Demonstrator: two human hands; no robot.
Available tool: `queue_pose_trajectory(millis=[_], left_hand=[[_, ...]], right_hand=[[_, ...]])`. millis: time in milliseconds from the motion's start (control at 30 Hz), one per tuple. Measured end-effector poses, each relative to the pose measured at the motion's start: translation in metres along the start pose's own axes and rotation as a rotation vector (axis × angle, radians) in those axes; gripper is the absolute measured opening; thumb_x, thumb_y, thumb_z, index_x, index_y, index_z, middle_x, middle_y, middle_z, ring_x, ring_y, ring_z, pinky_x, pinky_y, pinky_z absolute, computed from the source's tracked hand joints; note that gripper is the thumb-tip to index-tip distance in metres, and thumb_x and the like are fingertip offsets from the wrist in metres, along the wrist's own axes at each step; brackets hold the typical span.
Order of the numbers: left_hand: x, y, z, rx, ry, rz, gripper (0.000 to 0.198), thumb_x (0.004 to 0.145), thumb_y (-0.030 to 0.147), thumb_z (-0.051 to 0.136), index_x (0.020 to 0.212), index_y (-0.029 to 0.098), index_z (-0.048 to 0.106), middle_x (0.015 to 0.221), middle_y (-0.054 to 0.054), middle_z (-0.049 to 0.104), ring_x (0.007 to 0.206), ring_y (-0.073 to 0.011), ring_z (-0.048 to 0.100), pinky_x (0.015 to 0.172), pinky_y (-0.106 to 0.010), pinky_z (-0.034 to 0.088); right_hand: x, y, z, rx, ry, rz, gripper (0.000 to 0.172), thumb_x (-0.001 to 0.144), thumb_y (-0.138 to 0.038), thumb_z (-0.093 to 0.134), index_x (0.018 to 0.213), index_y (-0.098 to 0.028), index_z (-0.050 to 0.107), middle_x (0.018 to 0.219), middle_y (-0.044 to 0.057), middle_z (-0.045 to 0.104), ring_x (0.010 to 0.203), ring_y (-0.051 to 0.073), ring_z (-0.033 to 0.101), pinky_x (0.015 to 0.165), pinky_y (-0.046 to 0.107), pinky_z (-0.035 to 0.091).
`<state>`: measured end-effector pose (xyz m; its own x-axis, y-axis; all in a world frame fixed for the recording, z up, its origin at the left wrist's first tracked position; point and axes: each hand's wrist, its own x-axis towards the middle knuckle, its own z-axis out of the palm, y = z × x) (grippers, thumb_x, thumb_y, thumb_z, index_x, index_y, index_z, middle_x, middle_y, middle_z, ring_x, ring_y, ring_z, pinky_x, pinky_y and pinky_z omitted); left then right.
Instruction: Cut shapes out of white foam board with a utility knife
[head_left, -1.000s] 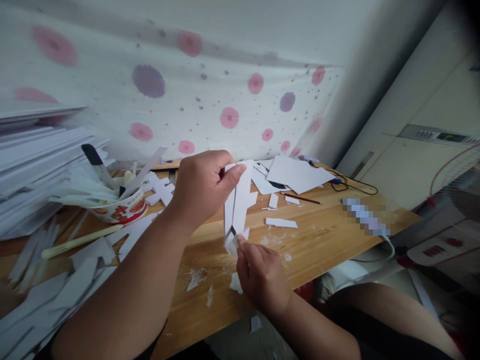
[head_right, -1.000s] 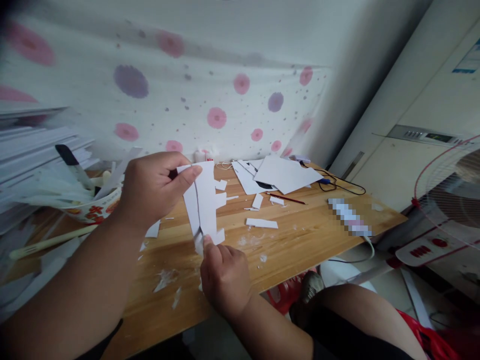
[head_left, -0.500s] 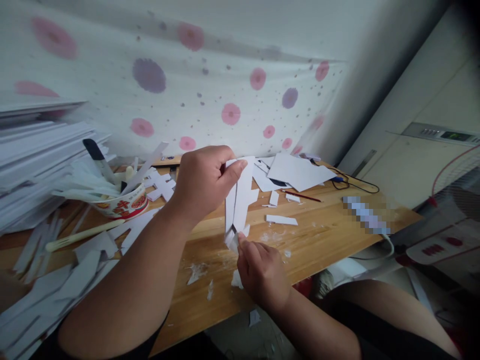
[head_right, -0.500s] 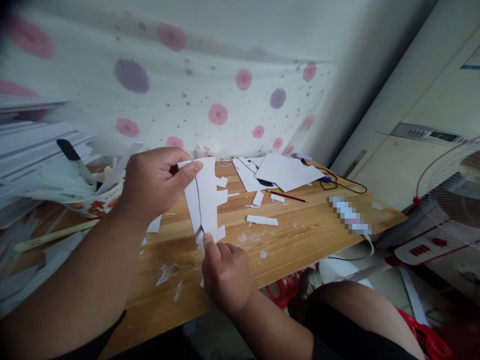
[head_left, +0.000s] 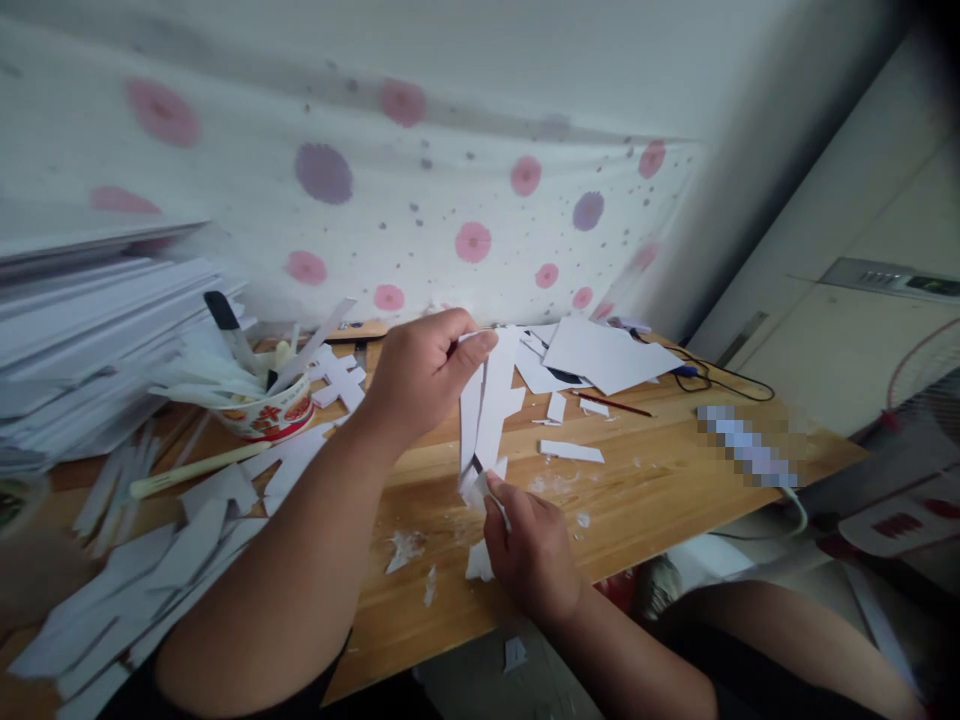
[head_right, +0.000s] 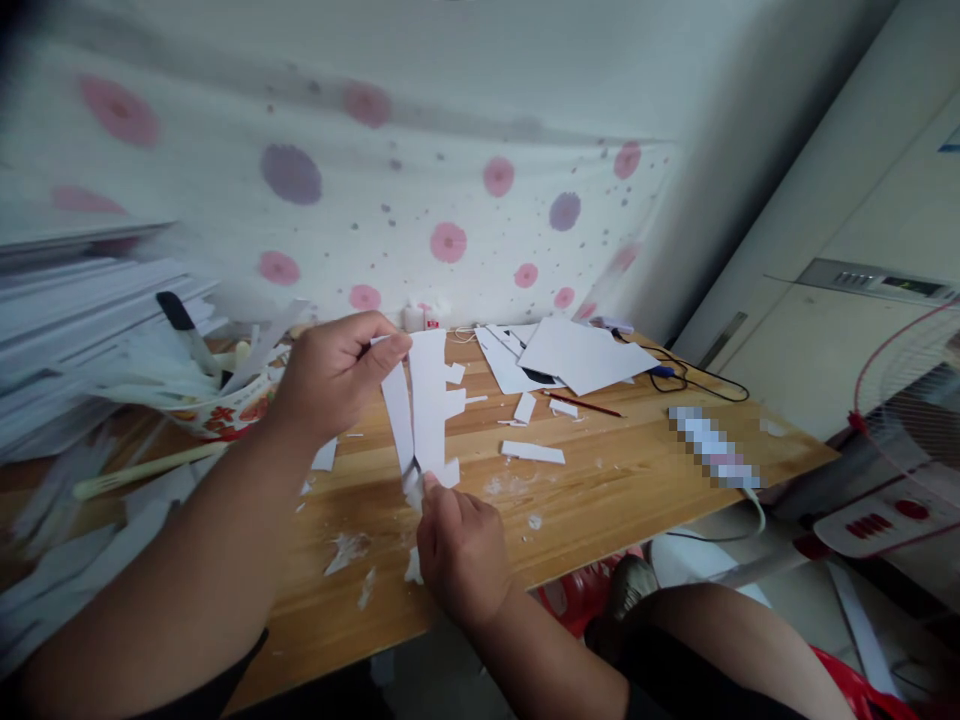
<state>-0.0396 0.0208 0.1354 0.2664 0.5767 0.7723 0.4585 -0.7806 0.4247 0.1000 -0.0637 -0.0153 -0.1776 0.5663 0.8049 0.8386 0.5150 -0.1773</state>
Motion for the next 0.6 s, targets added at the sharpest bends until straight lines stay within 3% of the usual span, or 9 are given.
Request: queue_pose_trajectory(millis=[233,367,500,600], left_hand=[[-0.022,-0.005,0.010,-0.134,0.063,-0.243,0.012,0.079,0.031,0.060,0.074,0.020,0.059,0.059,0.004,0.052,0.056,-0.0136,0.044,0.055,-0.027,0.035],[-0.019,-0.009,0.009,-0.160,0.182,-0.355,0.013,0.075,0.032,0.065,0.072,0.020,0.062,0.060,0.003,0.055,0.057,-0.0141,0.048,0.055,-0.027,0.037],[-0.016,-0.023,0.019,-0.303,0.348,-0.550,0.020,0.082,0.039,0.061,0.078,0.020,0.061,0.059,0.004,0.057,0.052,-0.0139,0.052,0.050,-0.025,0.040],[-0.016,-0.040,0.027,-0.442,0.422,-0.706,0.021,0.087,0.036,0.060,0.091,0.016,0.062,0.078,0.000,0.064,0.065,-0.0152,0.061,0.059,-0.029,0.050]], right_hand=[[0.001,0.004,-0.008,0.257,-0.030,0.166,0.033,0.089,-0.017,0.046,0.120,-0.015,0.058,0.091,0.012,0.075,0.072,0.020,0.072,0.063,0.030,0.059],[0.007,0.017,-0.024,0.294,-0.032,0.112,0.030,0.090,-0.017,0.047,0.115,-0.015,0.063,0.093,0.013,0.075,0.076,0.022,0.073,0.067,0.033,0.060],[0.015,0.038,-0.046,0.387,-0.004,0.061,0.029,0.090,-0.018,0.050,0.117,-0.018,0.063,0.098,0.011,0.075,0.084,0.022,0.073,0.070,0.033,0.060],[0.013,0.054,-0.058,0.441,0.063,0.045,0.029,0.090,-0.017,0.050,0.116,-0.020,0.063,0.099,0.010,0.075,0.081,0.020,0.073,0.066,0.030,0.061]])
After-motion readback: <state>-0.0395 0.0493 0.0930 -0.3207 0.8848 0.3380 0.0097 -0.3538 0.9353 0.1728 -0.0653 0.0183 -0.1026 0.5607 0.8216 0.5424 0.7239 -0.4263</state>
